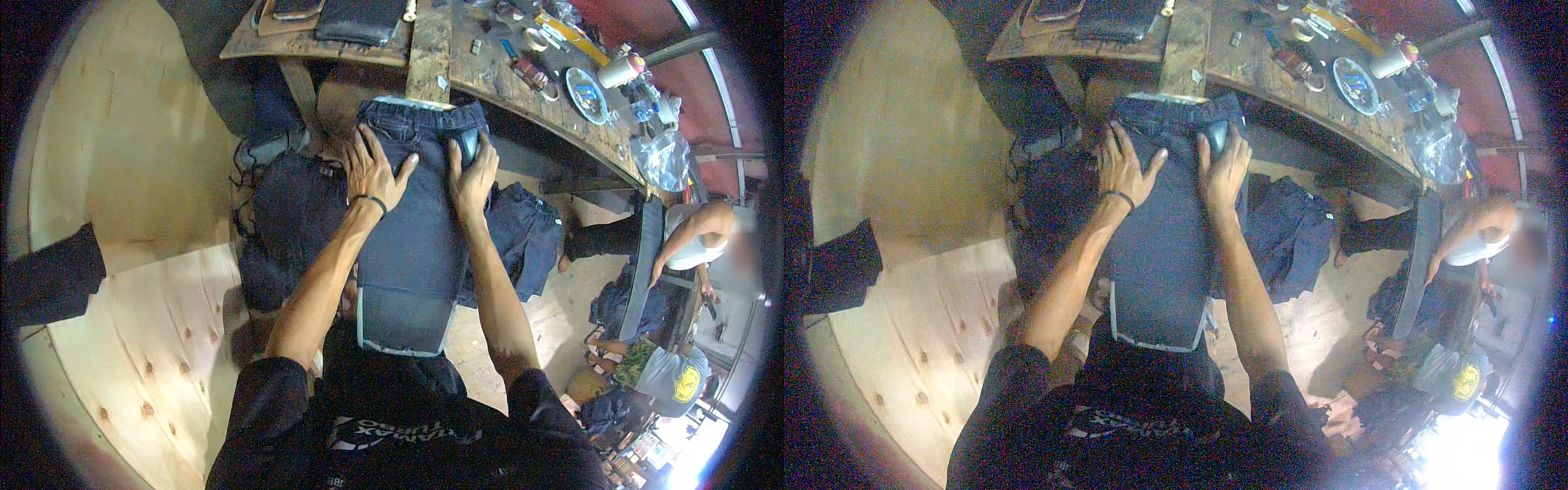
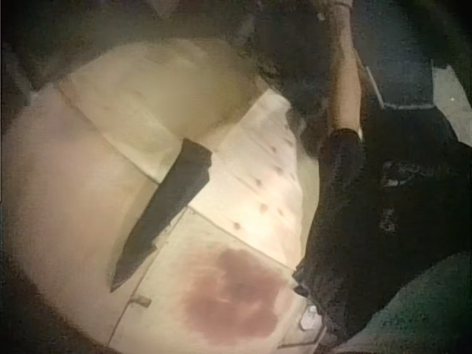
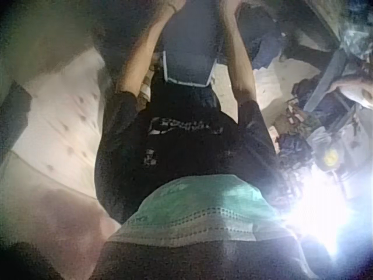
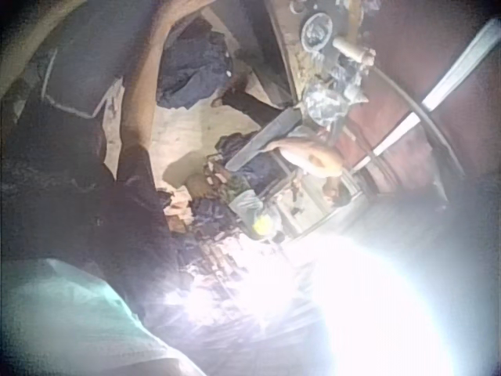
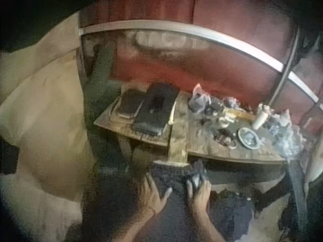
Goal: The person uses a small handheld tool to rub and clean the surface of dark-colored pants laid on a board. They repeatedly flip and reposition the pants to treat different areas, including the front, back, and sides, while another person stands nearby.
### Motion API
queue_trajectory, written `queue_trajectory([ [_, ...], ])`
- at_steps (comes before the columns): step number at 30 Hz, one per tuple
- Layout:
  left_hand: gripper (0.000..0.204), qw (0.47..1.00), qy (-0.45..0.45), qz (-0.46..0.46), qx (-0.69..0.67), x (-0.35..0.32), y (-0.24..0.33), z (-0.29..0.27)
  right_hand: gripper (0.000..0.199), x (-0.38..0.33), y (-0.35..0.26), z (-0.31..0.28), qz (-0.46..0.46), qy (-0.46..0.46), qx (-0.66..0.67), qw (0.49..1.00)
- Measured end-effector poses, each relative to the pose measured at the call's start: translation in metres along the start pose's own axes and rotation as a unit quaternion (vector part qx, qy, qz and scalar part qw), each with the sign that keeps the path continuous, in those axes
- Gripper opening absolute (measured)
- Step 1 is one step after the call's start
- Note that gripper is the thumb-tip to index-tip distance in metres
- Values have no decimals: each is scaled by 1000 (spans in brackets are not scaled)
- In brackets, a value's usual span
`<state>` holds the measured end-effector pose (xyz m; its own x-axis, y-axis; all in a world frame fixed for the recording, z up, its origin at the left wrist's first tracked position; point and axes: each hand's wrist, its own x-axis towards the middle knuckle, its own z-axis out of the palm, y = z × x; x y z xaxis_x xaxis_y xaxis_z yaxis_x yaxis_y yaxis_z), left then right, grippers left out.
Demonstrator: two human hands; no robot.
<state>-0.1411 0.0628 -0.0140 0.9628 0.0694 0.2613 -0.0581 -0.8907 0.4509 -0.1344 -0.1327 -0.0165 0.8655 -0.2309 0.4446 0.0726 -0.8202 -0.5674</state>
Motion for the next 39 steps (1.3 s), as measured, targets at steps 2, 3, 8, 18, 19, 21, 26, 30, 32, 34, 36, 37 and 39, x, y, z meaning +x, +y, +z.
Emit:
queue_trajectory([
  [2,104,994,-27,93,40,9,-3,0,58,21,-2,14,-5,26,14,1000],
  [3,103,986,-64,139,61,12,-1,-4,57,23,-5,14,8,24,9,1000],
  [8,75,936,-322,127,65,56,18,-26,55,15,-5,11,-7,30,7,1000],
  [18,74,811,-509,118,-264,96,-13,-41,58,14,-6,10,30,17,49,998],
  [19,77,821,-517,99,-221,103,-12,-52,58,13,-5,9,11,25,56,998],
  [21,85,938,-294,175,61,113,-7,-69,65,13,-1,12,18,14,38,999],
  [26,111,967,-136,212,45,88,10,-54,70,10,4,10,6,25,17,1000],
  [30,137,978,-111,173,34,68,8,-8,59,-20,-37,-31,34,17,57,998],
  [32,151,983,-57,172,30,78,3,9,65,-58,-67,-57,-115,-192,88,971],
  [34,155,979,-119,158,38,91,-1,18,73,-84,-83,-63,-218,-370,56,901],
  [36,156,977,-154,142,38,101,-2,20,64,-84,-90,-55,-210,-350,83,909],
  [37,157,976,-163,140,28,103,-2,20,56,-73,-89,-47,-196,-421,58,884],
  [39,157,977,-155,142,20,104,-1,19,55,-47,-85,-28,-175,-311,40,933],
])
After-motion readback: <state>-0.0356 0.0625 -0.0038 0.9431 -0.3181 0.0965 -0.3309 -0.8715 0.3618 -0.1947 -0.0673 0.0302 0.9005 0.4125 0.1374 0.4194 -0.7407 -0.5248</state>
